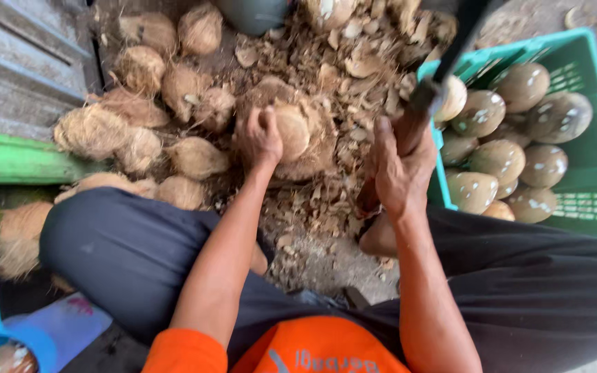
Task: The person sits on the ground and husks coconuts one at a time, chopping off the fibrous outer husk with a machete and rotating the coconut between strikes. Husked coconuts are placed into a green plastic crate beside them.
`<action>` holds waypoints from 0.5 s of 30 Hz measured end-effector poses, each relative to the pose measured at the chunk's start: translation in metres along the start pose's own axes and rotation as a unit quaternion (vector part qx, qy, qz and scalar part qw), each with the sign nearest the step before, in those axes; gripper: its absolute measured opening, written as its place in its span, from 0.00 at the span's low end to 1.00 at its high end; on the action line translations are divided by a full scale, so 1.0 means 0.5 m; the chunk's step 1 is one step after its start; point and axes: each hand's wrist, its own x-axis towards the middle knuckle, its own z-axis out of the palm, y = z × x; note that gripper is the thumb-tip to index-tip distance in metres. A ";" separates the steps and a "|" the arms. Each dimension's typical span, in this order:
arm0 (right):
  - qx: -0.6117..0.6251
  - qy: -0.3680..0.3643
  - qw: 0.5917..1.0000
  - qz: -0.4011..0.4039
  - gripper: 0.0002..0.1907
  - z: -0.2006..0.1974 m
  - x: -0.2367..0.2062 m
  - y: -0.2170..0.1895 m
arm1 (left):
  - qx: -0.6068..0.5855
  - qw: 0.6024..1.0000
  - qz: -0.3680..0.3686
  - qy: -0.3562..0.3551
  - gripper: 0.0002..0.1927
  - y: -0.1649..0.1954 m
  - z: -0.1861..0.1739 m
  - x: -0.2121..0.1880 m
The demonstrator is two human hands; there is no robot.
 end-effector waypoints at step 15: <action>0.097 -0.008 0.995 0.000 0.21 -0.001 -0.013 0.038 | -0.004 0.994 0.106 -0.023 0.20 -0.023 -0.009 0.015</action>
